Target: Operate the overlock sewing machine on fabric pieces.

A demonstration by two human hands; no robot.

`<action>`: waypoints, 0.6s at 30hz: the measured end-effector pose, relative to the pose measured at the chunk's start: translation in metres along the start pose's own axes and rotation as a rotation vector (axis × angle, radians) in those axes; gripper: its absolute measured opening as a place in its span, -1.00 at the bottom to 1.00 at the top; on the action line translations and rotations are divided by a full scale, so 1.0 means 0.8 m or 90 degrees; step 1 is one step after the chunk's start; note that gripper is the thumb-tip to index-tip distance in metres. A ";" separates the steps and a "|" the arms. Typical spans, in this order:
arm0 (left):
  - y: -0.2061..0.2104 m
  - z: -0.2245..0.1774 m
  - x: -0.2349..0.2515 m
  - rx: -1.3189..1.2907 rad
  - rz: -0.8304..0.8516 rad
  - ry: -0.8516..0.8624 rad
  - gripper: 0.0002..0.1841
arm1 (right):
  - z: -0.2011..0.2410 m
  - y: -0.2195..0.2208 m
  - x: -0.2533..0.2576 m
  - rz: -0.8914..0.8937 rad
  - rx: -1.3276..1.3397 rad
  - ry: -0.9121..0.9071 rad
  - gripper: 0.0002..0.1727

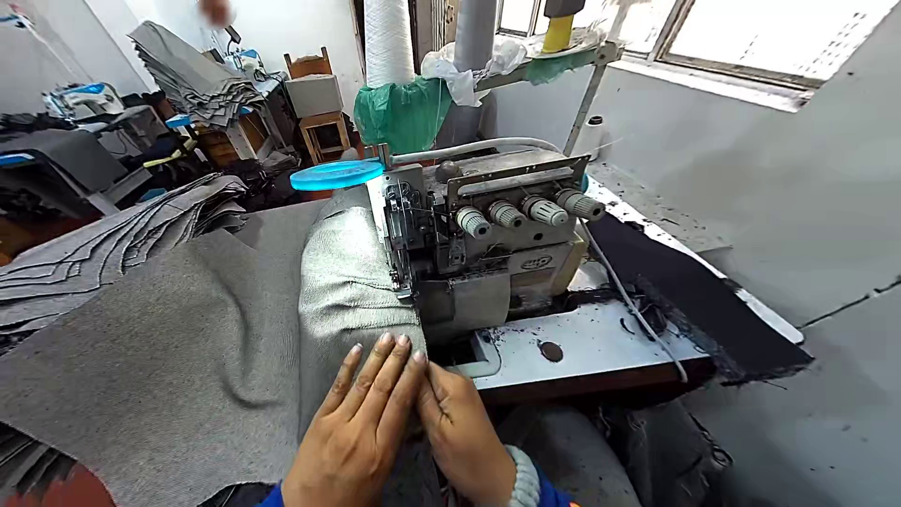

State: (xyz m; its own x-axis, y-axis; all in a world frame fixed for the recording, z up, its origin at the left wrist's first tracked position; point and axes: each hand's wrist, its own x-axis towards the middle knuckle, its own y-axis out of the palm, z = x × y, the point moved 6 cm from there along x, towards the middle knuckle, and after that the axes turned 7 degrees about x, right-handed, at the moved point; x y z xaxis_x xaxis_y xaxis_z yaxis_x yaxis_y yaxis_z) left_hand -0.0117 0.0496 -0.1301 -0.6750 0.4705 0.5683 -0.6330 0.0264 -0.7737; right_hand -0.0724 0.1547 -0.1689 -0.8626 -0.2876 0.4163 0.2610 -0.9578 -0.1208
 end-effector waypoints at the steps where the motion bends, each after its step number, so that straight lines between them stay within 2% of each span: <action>1: -0.001 0.006 0.006 -0.005 -0.006 0.016 -0.53 | 0.001 -0.001 0.003 -0.011 -0.013 -0.011 -0.62; 4: -0.001 0.027 0.024 -0.057 -0.019 0.044 -0.58 | 0.004 0.002 0.013 -0.051 -0.035 -0.041 -0.61; 9: 0.004 0.054 0.044 -0.129 -0.026 0.026 -0.60 | -0.008 0.008 0.038 -0.090 0.062 -0.005 -0.60; 14: 0.019 0.072 0.039 -0.159 -0.029 0.011 -0.59 | -0.008 0.011 0.021 -0.087 -0.070 -0.123 -0.53; 16: 0.024 0.072 0.018 -0.196 -0.032 -0.034 -0.55 | -0.022 0.004 0.003 -0.132 -0.138 -0.165 -0.51; 18: 0.040 0.081 -0.027 -0.096 -0.076 -0.167 -0.51 | -0.047 -0.012 -0.008 -0.157 -0.276 -0.211 -0.54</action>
State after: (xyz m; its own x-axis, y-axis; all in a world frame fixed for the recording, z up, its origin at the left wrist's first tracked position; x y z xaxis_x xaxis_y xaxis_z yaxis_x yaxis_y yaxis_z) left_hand -0.0419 -0.0171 -0.1488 -0.6865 0.2128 0.6953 -0.6639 0.2066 -0.7187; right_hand -0.0857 0.1657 -0.2040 -0.6758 -0.1068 0.7293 -0.1902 -0.9306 -0.3126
